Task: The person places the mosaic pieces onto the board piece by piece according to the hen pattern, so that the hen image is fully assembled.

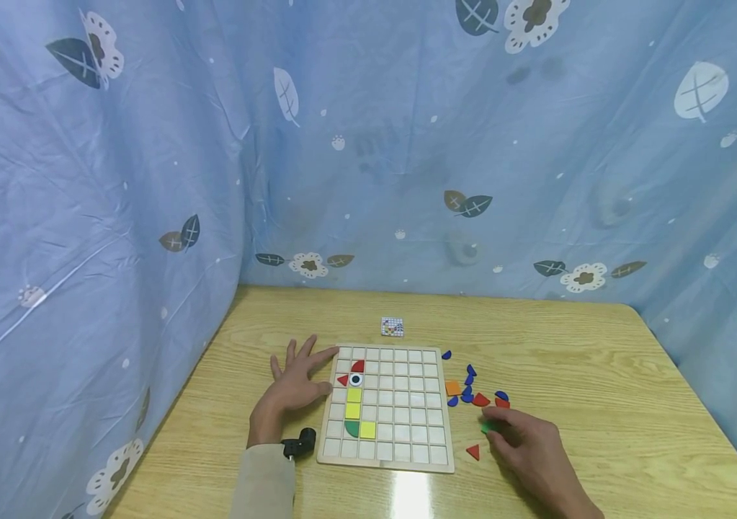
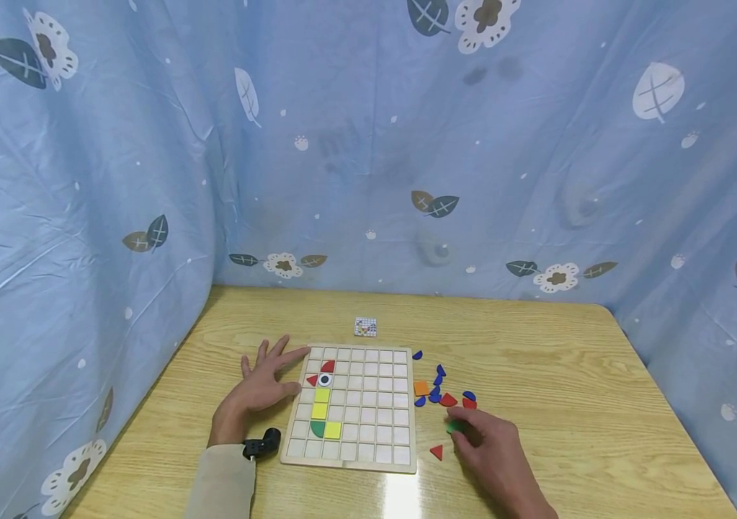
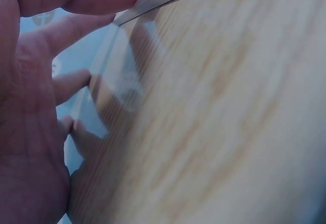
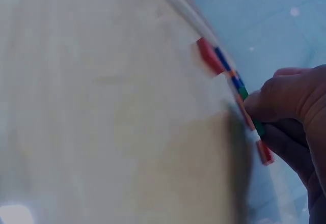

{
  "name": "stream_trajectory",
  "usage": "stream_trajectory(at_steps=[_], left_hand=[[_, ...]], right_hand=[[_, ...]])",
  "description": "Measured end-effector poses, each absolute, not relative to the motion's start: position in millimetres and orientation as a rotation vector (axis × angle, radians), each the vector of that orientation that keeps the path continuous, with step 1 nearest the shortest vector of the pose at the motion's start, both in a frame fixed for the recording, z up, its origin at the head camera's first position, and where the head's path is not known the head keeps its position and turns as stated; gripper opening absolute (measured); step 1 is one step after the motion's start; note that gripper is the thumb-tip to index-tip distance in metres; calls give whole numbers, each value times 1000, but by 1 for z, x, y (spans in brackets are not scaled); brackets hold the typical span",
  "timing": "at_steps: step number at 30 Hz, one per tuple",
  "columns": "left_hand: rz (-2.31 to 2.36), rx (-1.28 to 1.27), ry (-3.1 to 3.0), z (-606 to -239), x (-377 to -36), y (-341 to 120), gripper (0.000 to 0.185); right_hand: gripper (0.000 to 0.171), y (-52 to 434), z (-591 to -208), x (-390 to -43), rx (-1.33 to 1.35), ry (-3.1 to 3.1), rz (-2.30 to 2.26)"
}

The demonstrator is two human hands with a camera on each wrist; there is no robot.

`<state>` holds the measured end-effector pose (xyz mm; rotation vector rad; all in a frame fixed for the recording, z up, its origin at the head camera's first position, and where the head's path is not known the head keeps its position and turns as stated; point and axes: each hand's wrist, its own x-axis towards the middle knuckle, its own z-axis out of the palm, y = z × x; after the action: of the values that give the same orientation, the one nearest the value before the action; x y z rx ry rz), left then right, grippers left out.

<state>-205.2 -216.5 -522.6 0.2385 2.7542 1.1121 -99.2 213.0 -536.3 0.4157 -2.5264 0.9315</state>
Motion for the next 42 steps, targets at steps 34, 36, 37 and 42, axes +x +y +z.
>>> stream_trajectory(at_steps=[34,36,37,42], left_hand=[[1109,235,2745,-521,-206,-217,78],[1105,236,2747,-521,-206,-217,78],[1102,238,2749,-521,-207,-217,78],[1086,241,2758,-522,-207,-217,78]], right_hand=[[30,117,-514,-136,1007,-2591,1265],[30,112,-516,-138,1043,-2592,1277],[31,109,-517,-138,1056,-2587,1284],[32,98,-524,-139,1114,-2564,1292]])
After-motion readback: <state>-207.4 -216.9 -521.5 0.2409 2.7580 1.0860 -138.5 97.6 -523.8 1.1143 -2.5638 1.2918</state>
